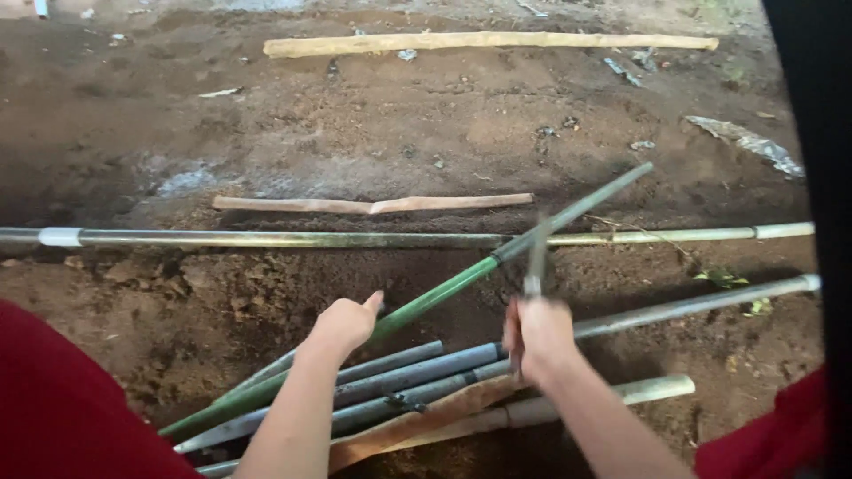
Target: The person uses a hand saw to cut a green bamboo pole into smaller sections. They hold the pole with their left hand and saw with their right hand, then separate the cut pieces. The person repeats this process on another bamboo pole.
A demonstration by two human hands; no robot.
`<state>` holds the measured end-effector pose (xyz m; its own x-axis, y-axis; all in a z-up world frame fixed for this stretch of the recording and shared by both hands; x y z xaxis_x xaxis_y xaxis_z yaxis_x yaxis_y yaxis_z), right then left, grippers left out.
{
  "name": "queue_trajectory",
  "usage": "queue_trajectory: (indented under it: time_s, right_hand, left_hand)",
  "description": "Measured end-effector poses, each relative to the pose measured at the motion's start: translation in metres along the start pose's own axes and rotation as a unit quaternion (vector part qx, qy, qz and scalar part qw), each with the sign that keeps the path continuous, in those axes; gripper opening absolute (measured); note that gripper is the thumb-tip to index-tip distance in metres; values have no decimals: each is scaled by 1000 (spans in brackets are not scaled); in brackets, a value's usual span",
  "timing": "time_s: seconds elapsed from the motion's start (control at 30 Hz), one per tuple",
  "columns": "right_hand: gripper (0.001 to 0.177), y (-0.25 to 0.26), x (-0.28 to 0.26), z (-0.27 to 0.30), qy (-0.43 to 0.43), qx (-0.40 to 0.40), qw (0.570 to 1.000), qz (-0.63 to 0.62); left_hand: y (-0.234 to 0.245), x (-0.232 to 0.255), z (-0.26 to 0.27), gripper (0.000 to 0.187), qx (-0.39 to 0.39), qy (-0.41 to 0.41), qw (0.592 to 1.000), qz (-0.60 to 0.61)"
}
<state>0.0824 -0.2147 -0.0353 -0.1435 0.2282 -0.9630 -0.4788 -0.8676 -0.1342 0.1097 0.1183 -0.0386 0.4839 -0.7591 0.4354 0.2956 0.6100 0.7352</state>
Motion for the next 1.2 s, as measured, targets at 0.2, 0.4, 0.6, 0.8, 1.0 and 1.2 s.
queue_trajectory:
  time_s: [0.2, 0.4, 0.6, 0.8, 1.0, 1.2]
  right_hand:
    - [48, -16, -68, 60, 59, 64, 992, 87]
    - [25, -10, -18, 44, -318, -6, 930, -182]
    - [28, 11, -31, 61, -322, 69, 936, -121]
    - [23, -4, -30, 65, -243, 89, 950, -174]
    - [8, -17, -61, 102, -122, 17, 989, -77]
    - [15, -27, -159, 162, 125, -25, 941, 312]
  left_hand:
    - [36, 26, 83, 77, -82, -26, 992, -88]
    - [27, 8, 45, 83, -39, -6, 973, -227]
    - [40, -22, 54, 72, -242, 15, 909, -340]
    - [-6, 39, 47, 55, 10, -97, 967, -236]
    - [-81, 62, 52, 44, 157, -191, 941, -230]
    - [-107, 61, 52, 32, 220, -229, 923, -219]
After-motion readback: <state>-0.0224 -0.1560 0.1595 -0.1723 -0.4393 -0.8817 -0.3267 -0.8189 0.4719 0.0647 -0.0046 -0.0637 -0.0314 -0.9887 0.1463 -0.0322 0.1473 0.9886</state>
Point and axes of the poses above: each hand's wrist, its own z-axis away from the middle knuckle, its own y-axis out of the back of the hand, x = y × z, the point moved 3 cm from there along -z, towards the middle knuckle, and after that the axes turned 8 degrees about -z, right-handed, at the moved point
